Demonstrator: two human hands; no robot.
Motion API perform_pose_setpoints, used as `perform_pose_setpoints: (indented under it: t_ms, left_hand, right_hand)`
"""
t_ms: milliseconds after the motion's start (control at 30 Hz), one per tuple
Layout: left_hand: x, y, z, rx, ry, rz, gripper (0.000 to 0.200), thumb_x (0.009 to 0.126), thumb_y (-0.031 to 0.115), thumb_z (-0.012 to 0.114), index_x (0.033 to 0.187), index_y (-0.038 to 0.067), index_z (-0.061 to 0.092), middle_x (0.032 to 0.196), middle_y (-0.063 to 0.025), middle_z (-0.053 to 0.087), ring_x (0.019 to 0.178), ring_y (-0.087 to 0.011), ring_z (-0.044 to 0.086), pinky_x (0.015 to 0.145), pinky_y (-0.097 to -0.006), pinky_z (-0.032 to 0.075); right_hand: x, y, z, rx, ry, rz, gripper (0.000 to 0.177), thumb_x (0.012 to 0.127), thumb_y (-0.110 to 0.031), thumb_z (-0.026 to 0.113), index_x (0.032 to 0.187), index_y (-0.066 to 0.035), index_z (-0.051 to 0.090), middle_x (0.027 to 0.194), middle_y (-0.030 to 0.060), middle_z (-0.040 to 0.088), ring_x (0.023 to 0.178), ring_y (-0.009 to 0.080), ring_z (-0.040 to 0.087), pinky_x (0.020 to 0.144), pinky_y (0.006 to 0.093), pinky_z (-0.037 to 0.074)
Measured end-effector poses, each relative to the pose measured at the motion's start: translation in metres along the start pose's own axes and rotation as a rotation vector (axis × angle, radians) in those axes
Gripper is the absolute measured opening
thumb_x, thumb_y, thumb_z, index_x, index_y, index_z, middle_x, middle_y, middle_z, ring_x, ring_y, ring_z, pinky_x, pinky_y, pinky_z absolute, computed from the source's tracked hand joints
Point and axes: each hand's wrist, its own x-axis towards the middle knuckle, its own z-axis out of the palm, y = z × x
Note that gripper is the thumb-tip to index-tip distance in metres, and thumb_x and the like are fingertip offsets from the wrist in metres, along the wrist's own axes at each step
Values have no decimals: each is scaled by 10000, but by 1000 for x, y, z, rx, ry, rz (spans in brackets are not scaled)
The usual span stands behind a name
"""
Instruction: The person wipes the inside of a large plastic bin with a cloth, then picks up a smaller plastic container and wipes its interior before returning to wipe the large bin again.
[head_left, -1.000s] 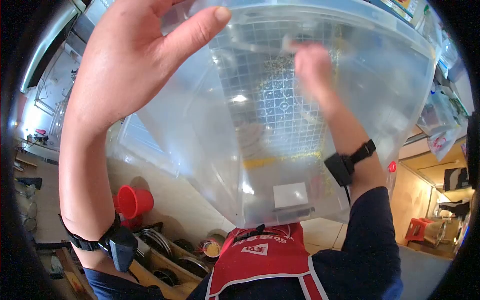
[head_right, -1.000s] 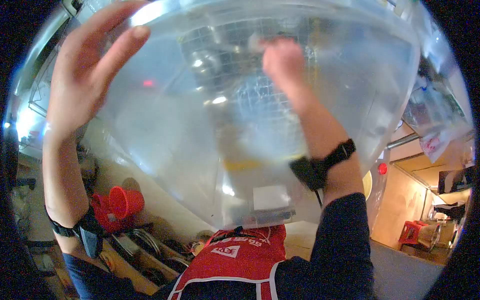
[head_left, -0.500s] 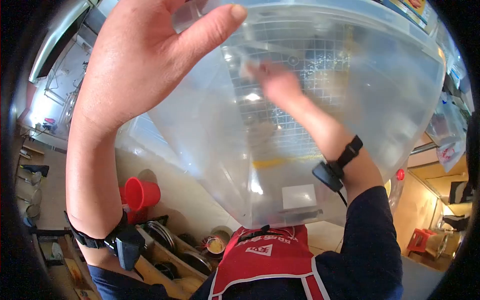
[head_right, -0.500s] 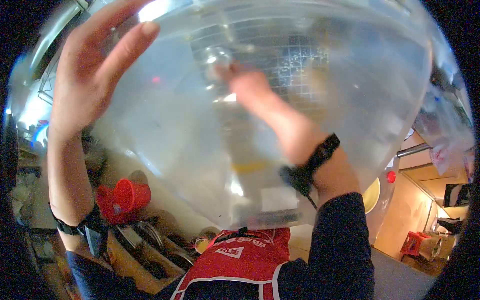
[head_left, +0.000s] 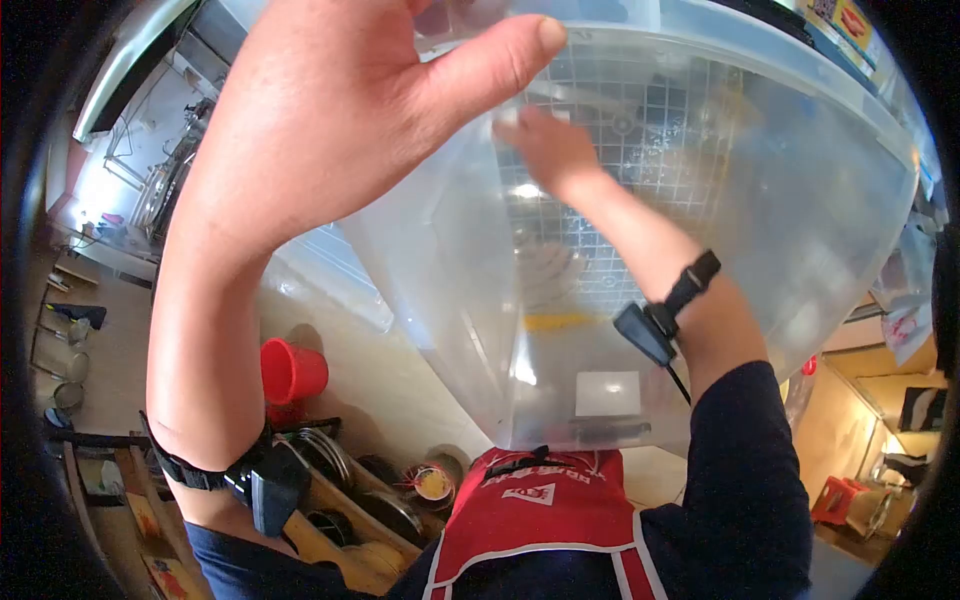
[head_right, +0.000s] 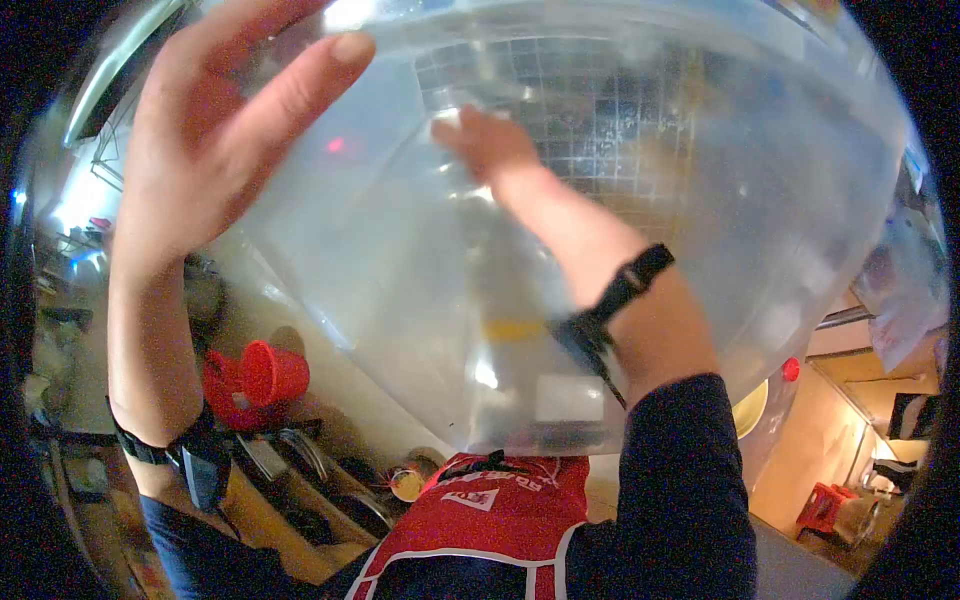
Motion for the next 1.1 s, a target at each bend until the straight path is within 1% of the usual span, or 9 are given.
perform_pose_setpoints:
  t_ms: [167, 267, 467, 567, 667, 733, 833, 1000, 1100]
  left_hand:
    - [-2, 17, 6, -18, 10, -25, 284, 898, 210, 637, 1015, -49, 645, 847, -153, 676, 763, -225, 648, 676, -328, 512]
    - [-3, 13, 7, 109, -15, -2, 291, 895, 214, 637, 1016, -50, 642, 843, -152, 676, 758, -227, 646, 681, -325, 515]
    - [-1, 23, 1, 144, -84, -87, 282, 902, 213, 613, 1035, -33, 644, 861, -140, 679, 764, -233, 645, 733, -317, 521]
    - [-14, 14, 10, 121, 15, -317, 356, 923, 174, 632, 1209, -31, 575, 1136, -91, 624, 1064, -144, 561, 941, -271, 424]
    - [-18, 12, 11, 114, 42, -307, 347, 922, 167, 632, 1205, -27, 578, 1135, -91, 623, 1061, -147, 559, 948, -273, 417]
    - [-17, 11, 9, 144, 32, -301, 346, 922, 165, 631, 1205, -26, 578, 1138, -91, 623, 1065, -149, 558, 951, -274, 416]
    - [-13, 9, 8, 167, 16, -292, 345, 922, 163, 630, 1206, -25, 578, 1144, -89, 622, 1071, -150, 556, 954, -275, 414]
    - [-9, 7, 8, 199, 7, -303, 342, 922, 160, 628, 1207, -23, 578, 1153, -88, 621, 1082, -153, 554, 960, -277, 410]
    - [-9, 7, 6, 199, 8, -303, 342, 924, 159, 625, 1211, -21, 577, 1164, -85, 619, 1098, -156, 549, 970, -281, 404]
  right_hand:
    - [-130, 62, 101, -297, -317, -395, 297, 843, -167, 563, 1133, -137, 619, 1061, 130, 592, 847, 296, 623, 638, 425, 528]
    - [-157, 45, 77, -347, -399, -459, 349, 791, -149, 566, 1136, -151, 622, 1038, 110, 598, 856, 294, 612, 679, 420, 537]
    - [-26, 1, -41, -583, 518, -504, 367, 766, -146, 574, 1125, -201, 627, 939, 26, 577, 929, 257, 575, 761, 376, 462]
    - [24, 17, -58, -616, 537, -501, 357, 765, -149, 578, 1113, -205, 629, 920, 20, 569, 938, 242, 566, 753, 380, 460]
    - [5, 47, -41, -606, 482, -467, 388, 770, -137, 571, 1149, -207, 615, 955, 29, 582, 925, 236, 564, 752, 380, 464]
    - [-43, 60, -4, -660, 196, -274, 451, 779, -110, 555, 1214, -223, 585, 969, 31, 585, 935, 237, 552, 775, 379, 472]
    - [-144, 80, 50, -538, 78, -363, 529, 794, -72, 532, 1295, -244, 537, 995, 19, 584, 964, 232, 544, 805, 375, 484]
    - [-222, 57, 69, -322, -256, -276, 216, 815, -144, 565, 1005, -185, 659, 986, 45, 575, 962, 246, 540, 794, 383, 480]
    - [-181, 58, 31, -251, -63, -137, 127, 866, -203, 558, 885, -116, 650, 951, 79, 596, 930, 275, 556, 810, 398, 477]
